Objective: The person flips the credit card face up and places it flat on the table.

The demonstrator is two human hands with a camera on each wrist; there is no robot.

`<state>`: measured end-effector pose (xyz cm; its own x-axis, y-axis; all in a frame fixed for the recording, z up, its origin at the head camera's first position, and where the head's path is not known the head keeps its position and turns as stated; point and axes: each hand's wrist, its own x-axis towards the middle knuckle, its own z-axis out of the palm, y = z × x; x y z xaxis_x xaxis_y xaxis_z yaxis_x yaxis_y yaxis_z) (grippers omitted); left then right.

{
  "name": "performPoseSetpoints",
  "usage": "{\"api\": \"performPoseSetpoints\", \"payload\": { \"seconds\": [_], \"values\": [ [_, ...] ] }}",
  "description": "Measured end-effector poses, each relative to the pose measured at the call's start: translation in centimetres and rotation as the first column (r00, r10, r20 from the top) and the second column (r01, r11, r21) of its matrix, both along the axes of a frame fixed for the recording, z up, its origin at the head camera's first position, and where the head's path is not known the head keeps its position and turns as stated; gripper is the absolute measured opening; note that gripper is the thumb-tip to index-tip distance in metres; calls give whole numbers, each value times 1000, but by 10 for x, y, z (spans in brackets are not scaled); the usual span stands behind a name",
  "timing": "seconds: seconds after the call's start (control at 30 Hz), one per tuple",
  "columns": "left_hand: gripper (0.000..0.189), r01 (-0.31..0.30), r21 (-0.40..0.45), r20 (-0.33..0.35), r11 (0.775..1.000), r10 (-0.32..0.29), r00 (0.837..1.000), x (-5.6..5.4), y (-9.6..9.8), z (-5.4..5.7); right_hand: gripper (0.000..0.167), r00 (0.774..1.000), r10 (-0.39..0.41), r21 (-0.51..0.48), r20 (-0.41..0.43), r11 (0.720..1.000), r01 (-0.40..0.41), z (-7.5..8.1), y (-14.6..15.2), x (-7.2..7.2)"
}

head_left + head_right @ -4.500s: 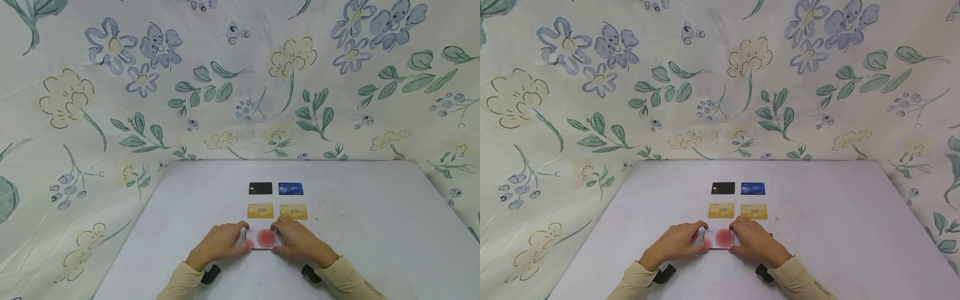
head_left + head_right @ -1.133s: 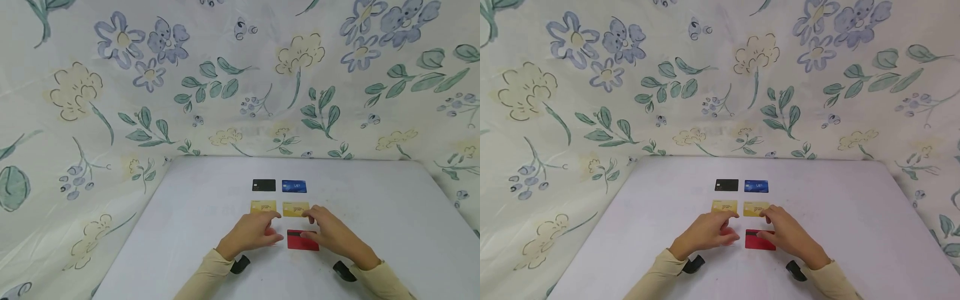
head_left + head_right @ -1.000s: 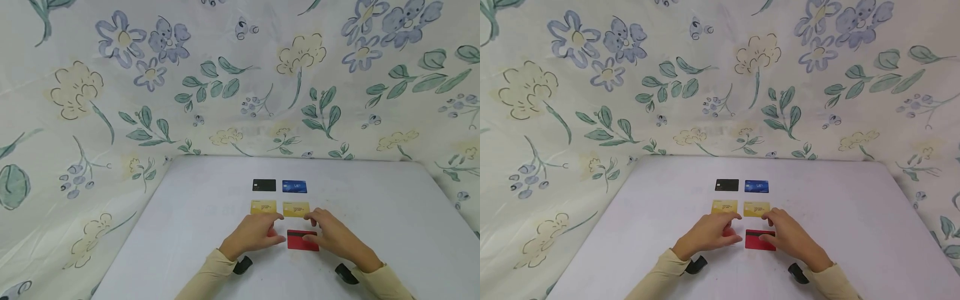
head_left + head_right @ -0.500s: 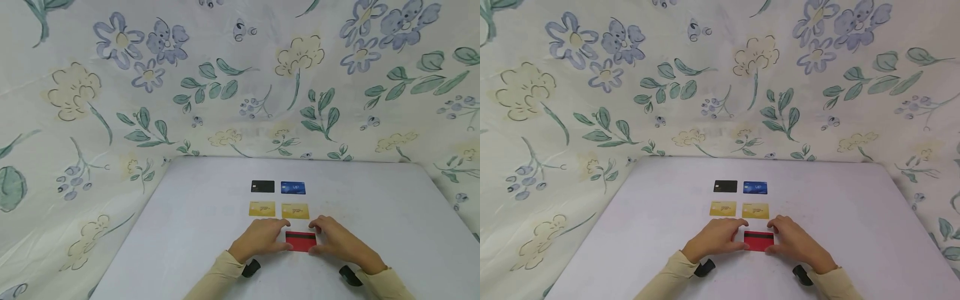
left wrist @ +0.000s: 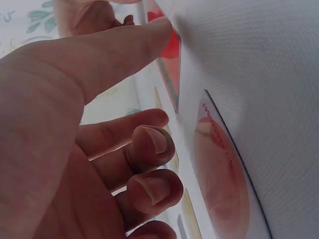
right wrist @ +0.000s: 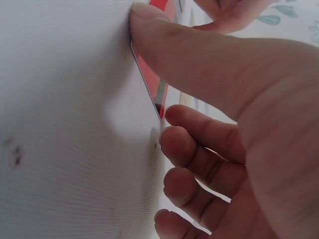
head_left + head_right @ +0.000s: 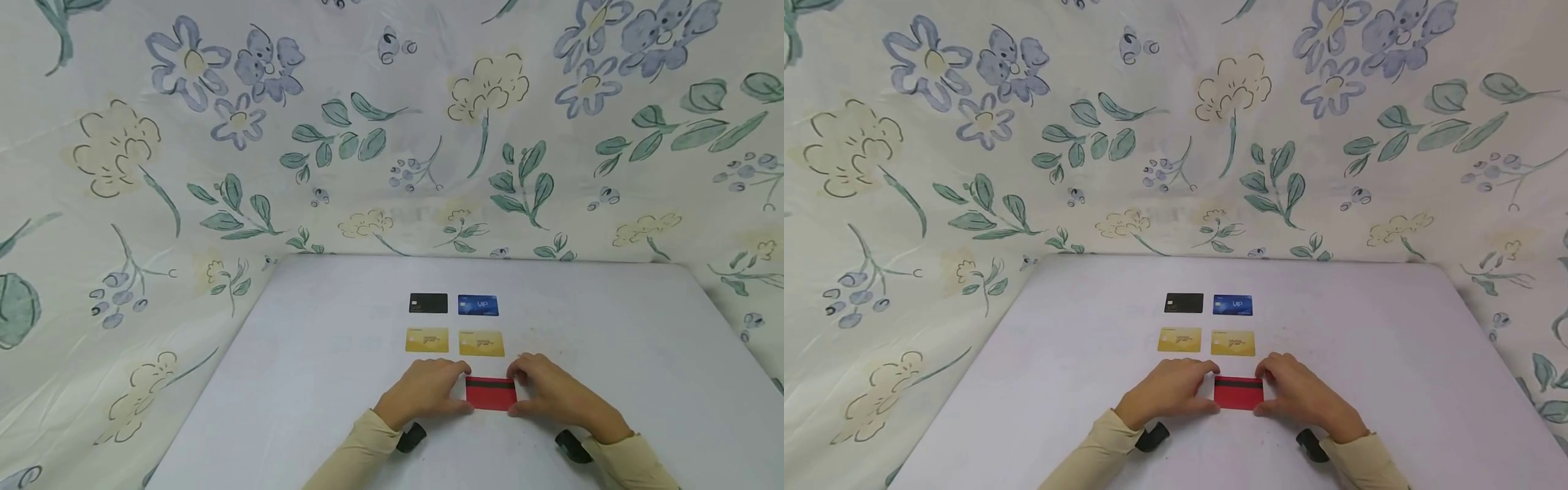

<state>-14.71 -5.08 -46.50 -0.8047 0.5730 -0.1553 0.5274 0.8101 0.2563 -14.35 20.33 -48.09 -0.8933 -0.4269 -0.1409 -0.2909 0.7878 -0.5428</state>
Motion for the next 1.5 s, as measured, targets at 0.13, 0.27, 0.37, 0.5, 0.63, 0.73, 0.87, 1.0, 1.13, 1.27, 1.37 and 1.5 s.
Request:
{"api": "performPoseSetpoints", "payload": {
  "seconds": [0.13,0.27,0.37,0.5,0.63,0.73,0.87,1.0,1.13,1.27,1.37,1.5],
  "values": [
    [52,4,-1,-2,1000,-4,1000,0,0,1,51,1000,-18,3,18,1000,18,0,-1,0],
    [52,1,-7,5,1000,-1,1000,0,1,0,51,998,-39,-1,45,999,39,1,-3,0],
    [51,-7,-3,21,1000,7,1000,0,2,-1,51,997,-43,-10,58,999,43,2,-4,-1],
    [51,-15,5,37,1000,15,999,-1,3,-1,52,997,-48,-15,66,999,49,1,-5,-2],
    [51,-11,2,28,1000,11,1000,-1,3,-3,52,996,-60,-15,68,998,62,-1,-5,-2],
    [51,-9,2,22,1000,9,1000,-1,4,-3,52,996,-64,-16,65,998,65,-2,-5,-2],
    [53,-11,-5,12,1000,12,1000,0,4,-3,53,997,-59,-14,57,998,60,-1,-5,-2],
    [53,-16,-3,15,1000,16,1000,1,5,-2,54,999,-38,-24,38,999,39,1,-5,-1],
    [52,-23,9,31,1000,22,999,1,6,-1,54,999,-38,-15,27,999,38,3,-5,0],
    [52,-30,15,34,999,30,999,2,7,-2,55,999,-47,21,21,999,46,3,-6,-1],
    [51,-31,14,27,999,31,999,2,6,-3,55,999,-46,31,28,998,45,4,-6,-1],
    [49,-23,12,10,1000,22,1000,2,6,-3,56,998,-47,29,46,999,46,4,-5,0]
  ]
}}
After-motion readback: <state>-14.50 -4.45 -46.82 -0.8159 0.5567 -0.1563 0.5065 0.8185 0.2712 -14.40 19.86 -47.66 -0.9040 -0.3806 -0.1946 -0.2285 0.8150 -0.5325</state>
